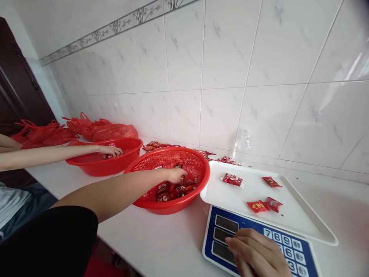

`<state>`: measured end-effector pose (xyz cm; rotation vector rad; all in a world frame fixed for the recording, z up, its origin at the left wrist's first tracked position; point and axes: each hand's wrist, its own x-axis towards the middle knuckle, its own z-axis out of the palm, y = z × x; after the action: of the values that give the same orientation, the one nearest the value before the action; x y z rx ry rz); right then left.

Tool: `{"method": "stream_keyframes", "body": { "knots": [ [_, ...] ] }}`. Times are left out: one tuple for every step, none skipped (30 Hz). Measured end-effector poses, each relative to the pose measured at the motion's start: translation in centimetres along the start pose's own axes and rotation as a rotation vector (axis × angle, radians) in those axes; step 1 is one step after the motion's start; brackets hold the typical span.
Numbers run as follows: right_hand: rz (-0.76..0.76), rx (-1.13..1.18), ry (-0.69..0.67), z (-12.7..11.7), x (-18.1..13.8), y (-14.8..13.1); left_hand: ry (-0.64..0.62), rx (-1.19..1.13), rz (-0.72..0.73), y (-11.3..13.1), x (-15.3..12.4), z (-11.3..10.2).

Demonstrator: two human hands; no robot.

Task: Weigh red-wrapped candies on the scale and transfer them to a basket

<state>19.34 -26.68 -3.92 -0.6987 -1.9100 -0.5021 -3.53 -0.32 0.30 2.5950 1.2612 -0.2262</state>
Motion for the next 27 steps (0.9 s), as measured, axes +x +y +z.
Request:
{"method": "stream_keyframes", "body": {
  "knots": [
    [0.011, 0.003, 0.005, -0.1, 0.1, 0.0, 0.033, -0.026, 0.013, 0.3, -0.1, -0.6],
    [0.022, 0.005, 0.011, -0.2, 0.3, -0.1, 0.073, -0.057, 0.024, 0.7, -0.2, -1.3],
    [0.029, 0.007, 0.012, -0.3, 0.5, -0.2, 0.115, -0.092, 0.033, 1.2, -0.3, -2.1],
    [0.028, 0.012, 0.008, -0.4, 0.6, -0.4, 0.157, -0.13, 0.041, 1.9, -0.4, -3.0],
    [0.03, 0.013, -0.001, -0.5, 0.8, -0.5, 0.194, -0.166, 0.05, 2.8, -0.5, -3.9],
    [0.034, 0.016, -0.013, -0.6, 0.9, -0.6, 0.226, -0.2, 0.062, 3.8, -0.5, -4.8],
    [0.034, 0.019, -0.017, -0.6, 0.9, -0.7, 0.251, -0.228, 0.08, 4.9, -0.6, -5.6],
    [0.039, 0.019, -0.018, -0.7, 1.0, -0.7, 0.271, -0.251, 0.101, 6.1, -0.6, -6.2],
    [0.042, 0.02, -0.015, -0.7, 1.0, -0.7, 0.288, -0.268, 0.125, 7.4, -0.6, -6.8],
    [0.04, 0.026, -0.014, -0.7, 1.0, -0.7, 0.303, -0.281, 0.152, 8.7, -0.7, -7.2],
    [0.038, 0.037, -0.014, -0.7, 1.0, -0.7, 0.315, -0.291, 0.183, 10.0, -0.7, -7.4],
    [0.039, 0.049, -0.015, -0.7, 1.0, -0.8, 0.323, -0.298, 0.215, 11.2, -0.6, -7.4],
    [0.047, 0.061, -0.019, -0.7, 1.0, -0.8, 0.324, -0.3, 0.248, 12.4, -0.6, -7.2],
    [0.056, 0.072, -0.023, -0.7, 1.0, -0.8, 0.317, -0.299, 0.278, 13.5, -0.4, -6.9],
    [0.063, 0.081, -0.027, -0.6, 1.0, -0.8, 0.305, -0.295, 0.302, 14.5, -0.3, -6.6],
    [0.069, 0.086, -0.03, -0.6, 1.0, -0.9, 0.289, -0.285, 0.323, 15.3, -0.1, -6.2],
    [0.071, 0.092, -0.032, -0.6, 1.0, -0.9, 0.275, -0.264, 0.341, 16.0, 0.2, -5.7],
    [0.067, 0.098, -0.036, -0.6, 1.0, -0.9, 0.266, -0.235, 0.355, 16.6, 0.4, -5.4],
    [0.063, 0.105, -0.038, -0.6, 0.9, -0.8, 0.266, -0.198, 0.361, 17.0, 0.7, -5.1],
    [0.063, 0.109, -0.04, -0.6, 0.9, -0.8, 0.273, -0.155, 0.359, 17.3, 0.9, -4.8],
    [0.063, 0.113, -0.042, -0.6, 0.9, -0.7, 0.281, -0.109, 0.35, 17.4, 1.1, -4.5],
    [0.063, 0.117, -0.042, -0.6, 0.9, -0.7, 0.279, -0.065, 0.332, 17.5, 1.2, -4.3],
    [0.063, 0.123, -0.045, -0.6, 0.9, -0.6, 0.266, -0.033, 0.309, 17.6, 1.3, -3.9],
    [0.064, 0.129, -0.052, -0.6, 0.9, -0.6, 0.24, -0.014, 0.291, 17.6, 1.3, -3.5],
    [0.065, 0.133, -0.058, -0.6, 0.9, -0.6, 0.205, -0.008, 0.278, 17.7, 1.3, -3.1],
    [0.063, 0.135, -0.06, -0.5, 0.9, -0.6, 0.168, -0.013, 0.267, 17.8, 1.3, -2.5],
    [0.06, 0.136, -0.057, -0.5, 0.9, -0.6, 0.14, -0.026, 0.261, 17.9, 1.2, -1.9]
  ]
}}
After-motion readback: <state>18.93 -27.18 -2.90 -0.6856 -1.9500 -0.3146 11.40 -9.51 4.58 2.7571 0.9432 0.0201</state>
